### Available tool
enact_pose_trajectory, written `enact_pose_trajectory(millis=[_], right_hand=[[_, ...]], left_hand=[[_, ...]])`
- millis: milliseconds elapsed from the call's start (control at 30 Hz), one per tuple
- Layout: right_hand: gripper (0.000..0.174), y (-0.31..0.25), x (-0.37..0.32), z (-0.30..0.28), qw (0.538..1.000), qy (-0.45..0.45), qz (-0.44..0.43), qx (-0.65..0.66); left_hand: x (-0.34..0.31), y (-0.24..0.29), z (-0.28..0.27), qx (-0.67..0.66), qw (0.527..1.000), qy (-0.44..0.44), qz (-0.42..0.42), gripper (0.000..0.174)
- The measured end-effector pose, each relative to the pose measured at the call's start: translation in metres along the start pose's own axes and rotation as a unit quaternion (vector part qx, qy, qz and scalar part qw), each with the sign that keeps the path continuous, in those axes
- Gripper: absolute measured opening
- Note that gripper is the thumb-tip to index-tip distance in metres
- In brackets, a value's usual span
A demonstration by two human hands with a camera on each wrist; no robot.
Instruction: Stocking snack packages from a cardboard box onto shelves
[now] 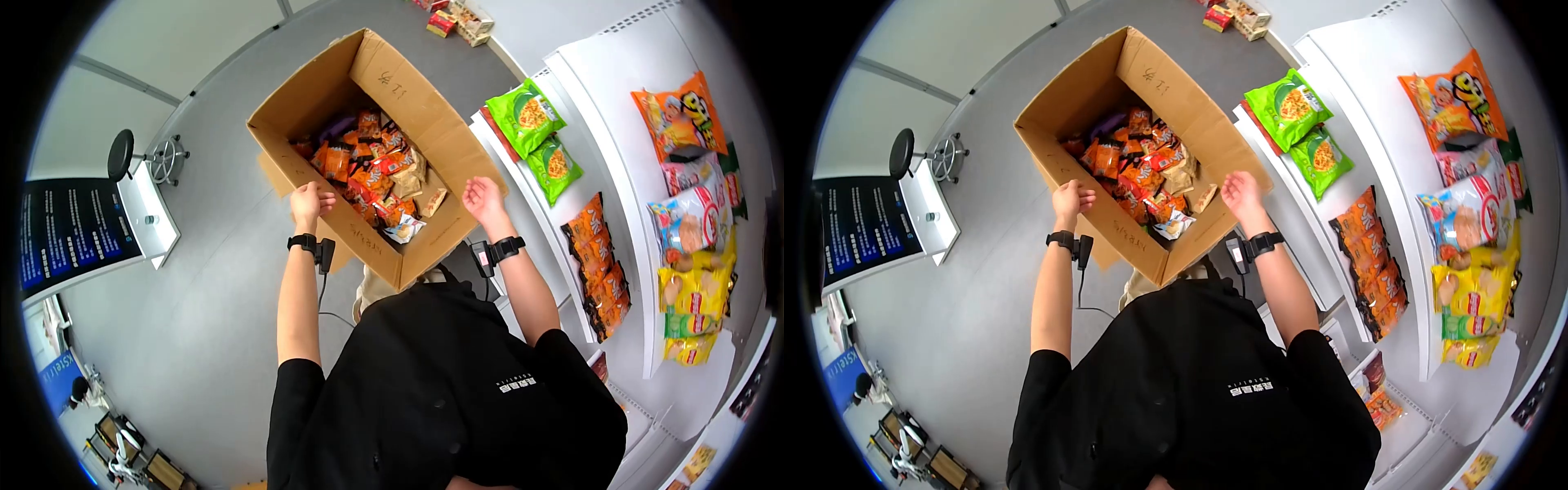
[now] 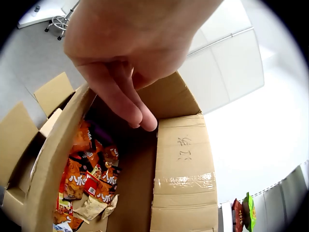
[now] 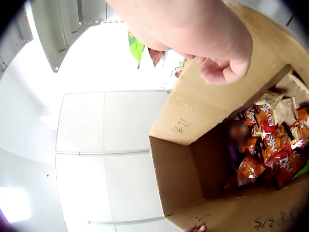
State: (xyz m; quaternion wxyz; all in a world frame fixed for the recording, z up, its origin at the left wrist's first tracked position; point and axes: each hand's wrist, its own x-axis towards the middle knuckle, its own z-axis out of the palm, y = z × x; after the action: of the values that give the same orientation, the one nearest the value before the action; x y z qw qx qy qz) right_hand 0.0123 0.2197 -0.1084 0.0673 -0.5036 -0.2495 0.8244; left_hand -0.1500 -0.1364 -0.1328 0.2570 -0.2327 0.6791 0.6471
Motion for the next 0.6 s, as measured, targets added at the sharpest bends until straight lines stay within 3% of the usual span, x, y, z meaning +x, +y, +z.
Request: enact_pose_trajectory(millis=[267, 600], right_hand=[[0.015, 0.038, 0.082, 0.044, 0.991, 0.01, 0.118, -0.067], [0.012, 0.114, 0.164, 0.075, 0.953, 0.0, 0.194, -0.233]], left_hand=[[0.001, 0.009, 0.009, 0.023, 0.998, 0.058, -0.033, 0.027], [-0.001, 0.023, 0.015, 0.042, 0.993, 0.083, -0.079, 0.032]])
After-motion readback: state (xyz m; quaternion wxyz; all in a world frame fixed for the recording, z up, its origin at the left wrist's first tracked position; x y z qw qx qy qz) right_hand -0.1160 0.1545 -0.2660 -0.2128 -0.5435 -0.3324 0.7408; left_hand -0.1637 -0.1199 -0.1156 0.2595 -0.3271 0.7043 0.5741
